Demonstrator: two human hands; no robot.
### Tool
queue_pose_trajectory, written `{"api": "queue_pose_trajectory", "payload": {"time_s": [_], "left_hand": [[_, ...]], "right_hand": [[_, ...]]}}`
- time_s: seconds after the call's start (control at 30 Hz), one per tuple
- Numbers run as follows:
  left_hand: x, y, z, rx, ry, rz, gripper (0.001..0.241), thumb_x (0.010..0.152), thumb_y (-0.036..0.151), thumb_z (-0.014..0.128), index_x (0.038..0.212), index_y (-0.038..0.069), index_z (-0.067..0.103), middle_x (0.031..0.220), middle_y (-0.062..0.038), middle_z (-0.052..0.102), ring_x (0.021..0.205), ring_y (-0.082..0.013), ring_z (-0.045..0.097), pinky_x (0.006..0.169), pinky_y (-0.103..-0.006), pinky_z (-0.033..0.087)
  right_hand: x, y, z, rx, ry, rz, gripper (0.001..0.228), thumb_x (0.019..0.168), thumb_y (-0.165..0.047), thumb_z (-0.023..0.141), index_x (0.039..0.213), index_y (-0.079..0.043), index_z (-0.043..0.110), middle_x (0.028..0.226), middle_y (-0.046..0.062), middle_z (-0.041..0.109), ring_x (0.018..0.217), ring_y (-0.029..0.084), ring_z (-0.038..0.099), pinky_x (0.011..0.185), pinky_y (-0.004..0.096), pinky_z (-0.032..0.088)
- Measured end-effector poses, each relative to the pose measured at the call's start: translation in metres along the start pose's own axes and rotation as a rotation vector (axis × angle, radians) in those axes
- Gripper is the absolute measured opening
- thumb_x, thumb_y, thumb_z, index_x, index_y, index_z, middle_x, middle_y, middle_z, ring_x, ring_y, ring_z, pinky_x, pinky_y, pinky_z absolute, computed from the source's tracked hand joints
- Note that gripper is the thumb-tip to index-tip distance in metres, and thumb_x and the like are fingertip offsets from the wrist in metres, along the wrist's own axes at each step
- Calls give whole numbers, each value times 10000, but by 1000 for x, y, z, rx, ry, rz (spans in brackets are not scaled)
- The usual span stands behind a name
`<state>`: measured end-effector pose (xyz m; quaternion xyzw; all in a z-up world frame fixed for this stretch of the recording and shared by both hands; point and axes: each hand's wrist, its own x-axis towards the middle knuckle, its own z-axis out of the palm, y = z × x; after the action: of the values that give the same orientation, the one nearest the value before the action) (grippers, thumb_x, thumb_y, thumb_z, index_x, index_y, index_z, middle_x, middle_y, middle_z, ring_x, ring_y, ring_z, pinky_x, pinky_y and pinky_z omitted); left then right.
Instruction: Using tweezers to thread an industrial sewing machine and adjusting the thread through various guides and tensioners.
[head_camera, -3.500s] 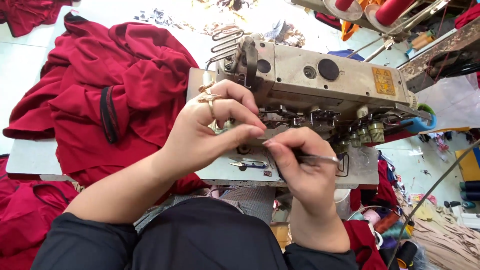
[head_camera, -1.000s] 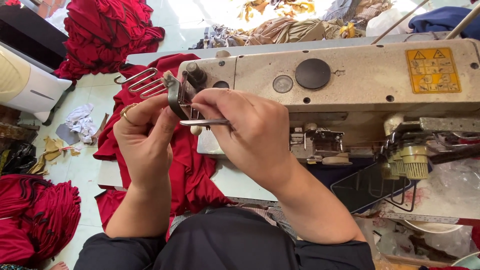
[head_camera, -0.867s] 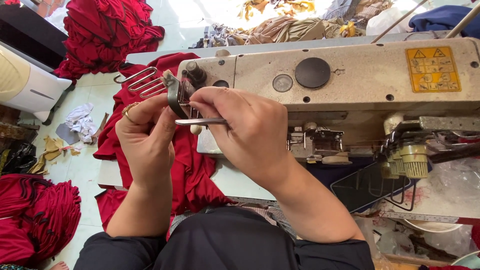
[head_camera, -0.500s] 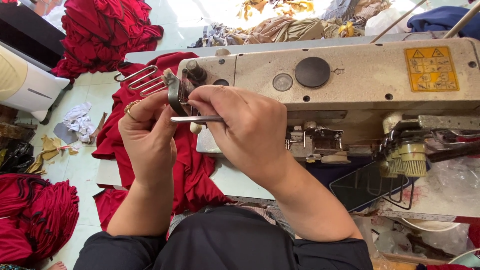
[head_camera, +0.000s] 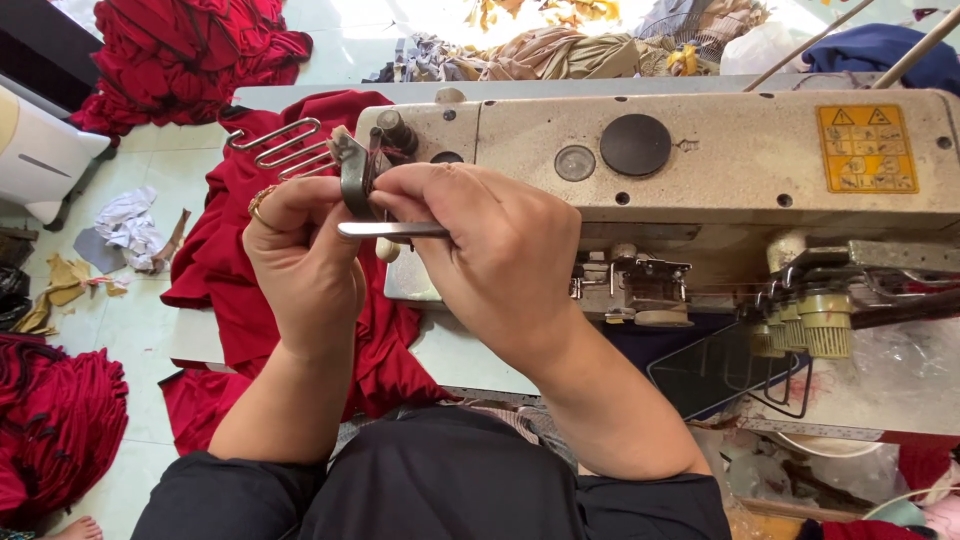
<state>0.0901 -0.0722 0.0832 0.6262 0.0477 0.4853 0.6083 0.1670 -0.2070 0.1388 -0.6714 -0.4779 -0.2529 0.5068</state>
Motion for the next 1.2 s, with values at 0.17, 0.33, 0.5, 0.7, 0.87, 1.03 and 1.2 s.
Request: {"api": "queue_pose_trajectory", "payload": {"time_s": [0.17,0.33,0.5,0.7,0.87,1.03,1.2], "left_hand": [[-1,4,2,102,-65,39,98,940,25,564,1038,27,564,976,-90,621,876,-166,629,813,-256,551],[1,18,10,106,-106,16,93,981,108,520,1048,44,513,875,-53,585,606,-87,516,584,-200,465],[-1,35,12,-16,-53,204,94,997,204,445,951,129,411,897,-11,333,576,-50,282,462,-174,294],[3,47,-6,-338,-13,-74,104,1026,258,425,1005,170,373,649,-18,412,496,-119,371,421,-212,318],[1,52,-33,-438,-291,-80,63,1048,214,350,1016,181,392,576,80,262,446,-55,248,401,-176,244],[-39,36,-73,-349,-446,-289,110,971,230,433,974,139,373,517,79,260,424,-44,249,439,-202,223],[-127,-57,-95,-538,-702,-673,97,965,75,365,957,33,452,496,1,469,436,-72,372,462,-189,341]], "right_hand": [[1,-1,0,45,-8,-2,66,903,-148,671,950,-106,650,804,12,698,701,163,678,553,262,436],[4,-2,-6,44,-103,36,152,915,-161,682,1050,-138,616,893,3,714,725,126,681,591,256,456],[7,-4,-10,253,-87,41,208,990,-141,542,1181,-58,536,1132,138,639,1067,268,658,944,345,557],[-17,3,-16,789,243,134,185,1010,-48,422,1106,-63,579,1150,103,590,690,65,533,420,140,319],[-55,-18,-62,768,323,187,248,1052,-368,401,1024,-155,526,1061,5,538,442,49,118,383,197,192],[-124,-20,-56,586,410,255,350,995,-422,379,832,-117,438,826,43,434,416,73,161,380,187,231],[-173,-22,10,489,-5,668,486,960,-384,401,958,69,579,935,201,627,351,33,373,371,163,337]]}}
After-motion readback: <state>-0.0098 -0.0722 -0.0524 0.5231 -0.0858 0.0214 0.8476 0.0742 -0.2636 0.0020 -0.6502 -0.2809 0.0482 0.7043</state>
